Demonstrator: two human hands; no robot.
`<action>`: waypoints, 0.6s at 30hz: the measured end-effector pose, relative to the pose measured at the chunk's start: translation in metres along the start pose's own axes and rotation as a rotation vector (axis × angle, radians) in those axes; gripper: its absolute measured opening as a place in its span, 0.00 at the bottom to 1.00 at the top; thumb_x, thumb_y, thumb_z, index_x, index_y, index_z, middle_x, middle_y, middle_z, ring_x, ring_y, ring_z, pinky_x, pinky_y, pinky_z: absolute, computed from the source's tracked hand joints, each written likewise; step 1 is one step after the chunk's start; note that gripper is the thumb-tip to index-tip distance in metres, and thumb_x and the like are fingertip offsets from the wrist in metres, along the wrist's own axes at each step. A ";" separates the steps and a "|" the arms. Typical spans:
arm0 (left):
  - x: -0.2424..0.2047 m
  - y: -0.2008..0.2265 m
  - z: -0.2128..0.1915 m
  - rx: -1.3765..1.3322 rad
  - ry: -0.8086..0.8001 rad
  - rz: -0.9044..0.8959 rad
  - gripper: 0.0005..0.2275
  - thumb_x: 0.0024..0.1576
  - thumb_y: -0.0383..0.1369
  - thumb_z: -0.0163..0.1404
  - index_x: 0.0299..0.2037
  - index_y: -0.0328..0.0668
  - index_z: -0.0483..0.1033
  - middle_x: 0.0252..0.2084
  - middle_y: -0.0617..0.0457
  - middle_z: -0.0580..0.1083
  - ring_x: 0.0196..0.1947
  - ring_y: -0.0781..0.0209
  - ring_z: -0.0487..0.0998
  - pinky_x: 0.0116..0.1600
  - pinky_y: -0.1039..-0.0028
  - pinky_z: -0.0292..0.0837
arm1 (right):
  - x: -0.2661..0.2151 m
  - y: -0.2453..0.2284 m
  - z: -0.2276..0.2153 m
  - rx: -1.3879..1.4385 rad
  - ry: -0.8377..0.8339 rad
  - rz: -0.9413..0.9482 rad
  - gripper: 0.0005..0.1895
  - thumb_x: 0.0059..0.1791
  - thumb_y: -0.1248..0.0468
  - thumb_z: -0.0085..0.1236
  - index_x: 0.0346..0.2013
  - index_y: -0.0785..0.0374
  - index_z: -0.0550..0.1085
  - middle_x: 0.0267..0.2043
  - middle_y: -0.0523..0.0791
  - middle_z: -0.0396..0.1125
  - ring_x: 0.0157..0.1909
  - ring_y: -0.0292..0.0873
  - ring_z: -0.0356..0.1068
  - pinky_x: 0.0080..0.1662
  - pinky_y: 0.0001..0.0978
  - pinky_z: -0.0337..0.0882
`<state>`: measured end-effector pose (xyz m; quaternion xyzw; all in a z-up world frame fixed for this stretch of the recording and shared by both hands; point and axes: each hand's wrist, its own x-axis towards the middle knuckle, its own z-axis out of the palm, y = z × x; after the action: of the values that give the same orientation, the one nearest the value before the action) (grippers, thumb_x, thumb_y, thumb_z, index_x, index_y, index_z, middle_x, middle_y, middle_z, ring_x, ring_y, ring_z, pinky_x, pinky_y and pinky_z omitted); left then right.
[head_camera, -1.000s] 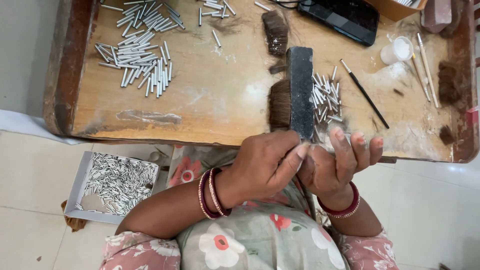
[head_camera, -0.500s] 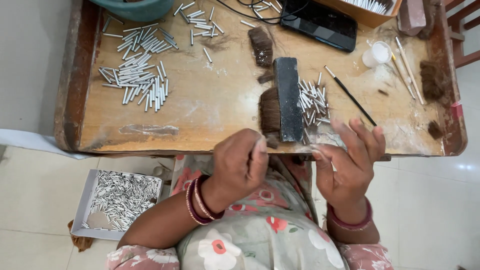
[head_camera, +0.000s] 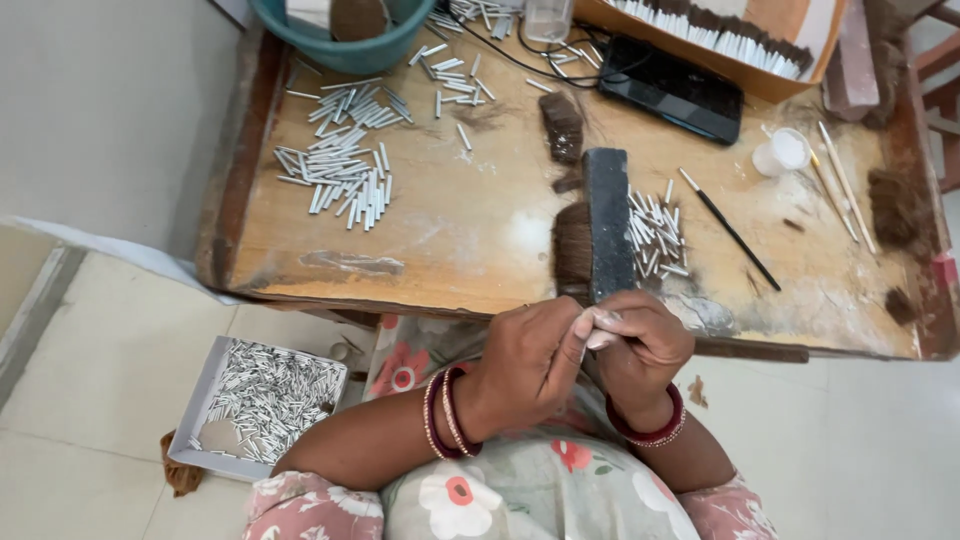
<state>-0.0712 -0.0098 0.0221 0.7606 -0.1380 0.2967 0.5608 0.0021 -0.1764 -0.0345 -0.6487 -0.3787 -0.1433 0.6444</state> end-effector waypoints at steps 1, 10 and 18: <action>-0.001 -0.003 0.002 0.021 0.015 0.000 0.08 0.68 0.28 0.44 0.35 0.35 0.68 0.29 0.42 0.68 0.30 0.39 0.72 0.35 0.56 0.66 | 0.002 -0.002 0.007 0.021 -0.013 -0.009 0.06 0.52 0.71 0.65 0.42 0.66 0.76 0.40 0.49 0.73 0.36 0.37 0.72 0.38 0.23 0.72; 0.025 -0.037 -0.050 0.584 -0.008 -0.024 0.05 0.62 0.31 0.49 0.35 0.40 0.69 0.29 0.47 0.72 0.28 0.45 0.75 0.32 0.57 0.70 | -0.003 0.015 0.023 -0.133 0.228 -0.212 0.13 0.61 0.58 0.48 0.44 0.65 0.62 0.42 0.48 0.60 0.32 0.38 0.64 0.36 0.27 0.70; 0.053 -0.078 -0.117 1.245 0.028 -0.218 0.04 0.48 0.23 0.52 0.32 0.36 0.77 0.46 0.45 0.70 0.51 0.45 0.71 0.54 0.53 0.65 | 0.015 -0.016 0.008 -0.317 0.236 -0.237 0.14 0.61 0.57 0.48 0.42 0.67 0.64 0.41 0.48 0.62 0.33 0.37 0.65 0.33 0.23 0.68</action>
<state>-0.0221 0.1320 0.0171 0.9501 0.1463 0.2724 0.0419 -0.0016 -0.1660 -0.0138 -0.6715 -0.3471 -0.3506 0.5530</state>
